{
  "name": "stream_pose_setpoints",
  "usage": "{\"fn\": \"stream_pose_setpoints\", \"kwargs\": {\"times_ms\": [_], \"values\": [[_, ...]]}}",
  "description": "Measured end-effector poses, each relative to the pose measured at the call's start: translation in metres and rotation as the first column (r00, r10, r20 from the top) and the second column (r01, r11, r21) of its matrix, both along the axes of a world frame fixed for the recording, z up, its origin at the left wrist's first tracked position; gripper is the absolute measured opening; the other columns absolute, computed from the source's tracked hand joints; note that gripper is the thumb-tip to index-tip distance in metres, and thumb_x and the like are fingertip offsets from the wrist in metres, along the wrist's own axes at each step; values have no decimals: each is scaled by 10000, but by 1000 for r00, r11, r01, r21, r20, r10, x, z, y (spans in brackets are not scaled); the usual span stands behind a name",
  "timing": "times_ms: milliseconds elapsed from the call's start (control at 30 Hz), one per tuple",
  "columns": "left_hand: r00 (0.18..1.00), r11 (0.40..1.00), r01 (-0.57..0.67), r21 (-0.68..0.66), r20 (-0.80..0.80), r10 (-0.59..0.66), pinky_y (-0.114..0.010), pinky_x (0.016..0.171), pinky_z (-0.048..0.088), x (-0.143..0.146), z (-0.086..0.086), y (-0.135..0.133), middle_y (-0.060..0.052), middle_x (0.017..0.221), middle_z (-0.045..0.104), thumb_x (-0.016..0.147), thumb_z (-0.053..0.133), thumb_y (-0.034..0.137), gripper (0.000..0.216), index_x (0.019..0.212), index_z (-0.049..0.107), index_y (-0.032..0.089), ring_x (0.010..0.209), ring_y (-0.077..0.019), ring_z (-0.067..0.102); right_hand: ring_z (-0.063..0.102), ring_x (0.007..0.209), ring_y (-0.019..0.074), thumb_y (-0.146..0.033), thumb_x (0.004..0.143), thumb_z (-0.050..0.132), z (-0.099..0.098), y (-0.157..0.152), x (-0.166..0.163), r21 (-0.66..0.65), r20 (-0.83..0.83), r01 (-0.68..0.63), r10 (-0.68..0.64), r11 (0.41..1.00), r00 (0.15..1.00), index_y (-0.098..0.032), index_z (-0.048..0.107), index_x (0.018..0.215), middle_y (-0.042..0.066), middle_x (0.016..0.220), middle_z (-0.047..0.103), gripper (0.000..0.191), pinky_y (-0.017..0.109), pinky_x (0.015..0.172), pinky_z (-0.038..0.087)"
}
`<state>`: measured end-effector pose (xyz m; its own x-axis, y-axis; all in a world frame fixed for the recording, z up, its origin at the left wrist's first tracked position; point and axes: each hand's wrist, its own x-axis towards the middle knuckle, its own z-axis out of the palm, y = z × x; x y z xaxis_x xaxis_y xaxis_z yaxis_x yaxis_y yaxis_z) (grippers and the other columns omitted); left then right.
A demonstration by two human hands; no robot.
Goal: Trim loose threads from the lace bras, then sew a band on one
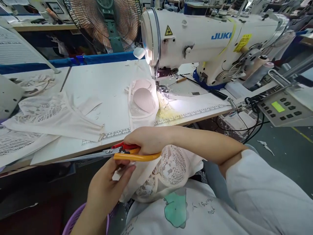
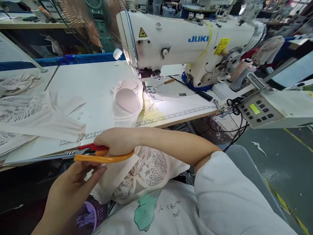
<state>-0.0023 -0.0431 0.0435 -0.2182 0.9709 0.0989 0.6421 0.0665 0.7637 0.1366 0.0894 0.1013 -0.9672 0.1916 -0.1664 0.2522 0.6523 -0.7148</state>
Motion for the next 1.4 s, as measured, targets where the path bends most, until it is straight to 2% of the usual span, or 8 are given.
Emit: {"fn": "stream_pose_setpoints", "kwargs": {"times_ms": [167, 333, 500, 600, 833, 1100, 1233, 1400], "values": [[974, 991, -82, -102, 203, 101, -224, 577, 395, 6, 5, 5, 35, 647, 592, 605, 691, 355, 178, 677, 593, 226, 599, -138, 526, 408, 578, 98, -195, 718, 574, -8, 11, 2, -10, -18, 9, -9, 1000, 1000, -173, 397, 651, -27, 624, 470, 190, 223, 531, 312], [873, 978, -27, -208, 471, 125, -218, 564, 414, 5, 9, 8, -12, 723, 631, 619, 708, 382, 217, 666, 624, 188, 660, -147, 526, 477, 548, 96, -202, 674, 621, -12, 23, 8, -126, -48, -27, 21, 992, 999, -163, 452, 678, -36, 586, 530, 174, 218, 495, 321], [787, 972, -2, -236, 599, 147, -219, 592, 437, 2, 5, 12, -29, 783, 658, 588, 755, 382, 251, 612, 607, 180, 731, -167, 565, 496, 528, 93, -239, 683, 636, -12, 27, 13, -197, -89, -11, -7, 980, 996, -168, 437, 667, -45, 566, 534, 212, 217, 493, 340], [760, 969, 21, -245, 634, 144, -217, 559, 437, 1, 6, 13, -27, 739, 649, 561, 776, 377, 262, 594, 612, 175, 687, -160, 569, 477, 544, 93, -242, 677, 647, -11, 25, 12, -160, -97, -6, -9, 987, 995, -169, 425, 663, -43, 586, 510, 234, 219, 490, 321], [737, 967, 34, -253, 659, 147, -212, 468, 405, -2, 7, 13, -5, 612, 606, 522, 799, 361, 255, 565, 621, 183, 518, -113, 496, 378, 579, 92, -280, 707, 641, -9, 21, 5, 20, -105, -11, 13, 1000, 994, -178, 378, 641, -38, 619, 450, 290, 238, 519, 270], [705, 971, -27, -239, 683, 188, -197, 504, 411, 7, 11, 9, 26, 564, 563, 560, 783, 305, 211, 598, 610, 190, 519, -97, 479, 389, 600, 101, -238, 719, 603, -11, 19, 1, 22, -127, -42, 44, 999, 991, -176, 394, 659, -20, 660, 477, 226, 246, 513, 259], [695, 970, -19, -243, 695, 187, -196, 541, 432, 4, 8, 12, 16, 618, 607, 535, 801, 304, 220, 606, 623, 194, 567, -106, 529, 390, 598, 105, -170, 702, 572, -9, 18, 3, 13, -124, -41, 42, 999, 991, -179, 385, 653, -21, 660, 475, 193, 246, 509, 268], [670, 960, 42, -277, 720, 178, -263, 574, 481, 3, 7, 16, -29, 643, 646, 505, 812, 367, 275, 683, 691, 195, 596, -163, 571, 387, 579, 105, -171, 682, 577, -6, 15, 3, -12, -165, -54, 51, 998, 985, -185, 363, 637, -26, 633, 461, 219, 243, 507, 277]]}}
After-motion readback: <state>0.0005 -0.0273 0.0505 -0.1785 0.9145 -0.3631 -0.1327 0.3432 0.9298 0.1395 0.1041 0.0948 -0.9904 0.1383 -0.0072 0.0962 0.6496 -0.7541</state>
